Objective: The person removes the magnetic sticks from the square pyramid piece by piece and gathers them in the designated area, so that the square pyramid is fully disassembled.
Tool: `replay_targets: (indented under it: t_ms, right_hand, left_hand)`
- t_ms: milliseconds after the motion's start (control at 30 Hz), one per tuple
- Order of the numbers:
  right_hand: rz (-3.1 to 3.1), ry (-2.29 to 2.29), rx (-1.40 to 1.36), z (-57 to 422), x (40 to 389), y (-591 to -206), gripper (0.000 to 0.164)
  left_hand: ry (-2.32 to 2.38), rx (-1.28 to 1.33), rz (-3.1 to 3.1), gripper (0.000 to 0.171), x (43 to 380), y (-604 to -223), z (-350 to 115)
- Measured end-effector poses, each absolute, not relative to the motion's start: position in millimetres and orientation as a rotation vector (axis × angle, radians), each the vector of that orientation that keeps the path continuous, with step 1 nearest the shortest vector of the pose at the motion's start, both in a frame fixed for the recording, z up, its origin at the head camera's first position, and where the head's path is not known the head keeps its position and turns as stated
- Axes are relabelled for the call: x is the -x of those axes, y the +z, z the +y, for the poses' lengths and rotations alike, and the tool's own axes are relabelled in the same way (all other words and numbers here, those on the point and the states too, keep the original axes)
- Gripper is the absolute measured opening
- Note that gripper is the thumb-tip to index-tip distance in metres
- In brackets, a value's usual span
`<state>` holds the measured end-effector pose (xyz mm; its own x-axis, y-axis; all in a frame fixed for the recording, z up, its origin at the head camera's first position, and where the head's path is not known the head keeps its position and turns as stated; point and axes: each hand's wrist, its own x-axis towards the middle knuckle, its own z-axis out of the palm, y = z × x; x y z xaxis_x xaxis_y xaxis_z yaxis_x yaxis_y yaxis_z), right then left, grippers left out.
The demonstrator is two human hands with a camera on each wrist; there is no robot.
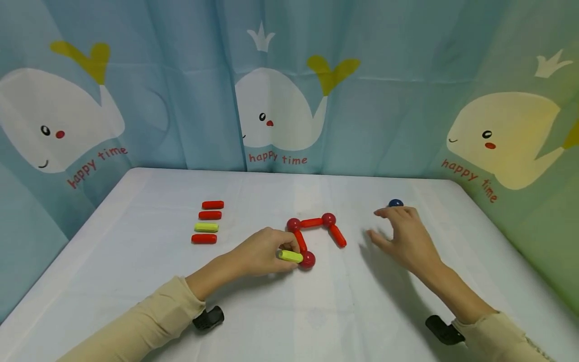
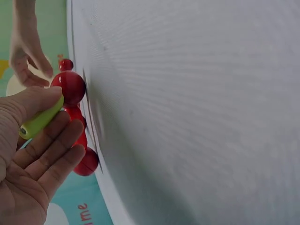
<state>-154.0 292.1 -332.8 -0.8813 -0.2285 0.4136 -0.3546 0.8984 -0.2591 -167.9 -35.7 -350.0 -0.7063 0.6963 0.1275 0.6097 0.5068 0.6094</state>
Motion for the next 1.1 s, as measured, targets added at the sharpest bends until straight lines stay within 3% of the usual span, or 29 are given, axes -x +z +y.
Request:
replay_targets:
  t_ms: [300,533,1100]
  right_hand:
    - [-2.798,0.629,-0.722,233,127,-334,0.036]
    - [-2.769,0.728,-1.005,211,127,-339,0.029]
    - [-2.958,0.83,-0.941,202,142,-343,0.027]
  left_hand:
    - [0.964,-1.161,2.619,0.016,168,-350,-35]
    - [0.957,-1.205,2.61,0.013,171,-352,-34]
    - [0.853,-1.159,2.698,0.011,171,-351,-39]
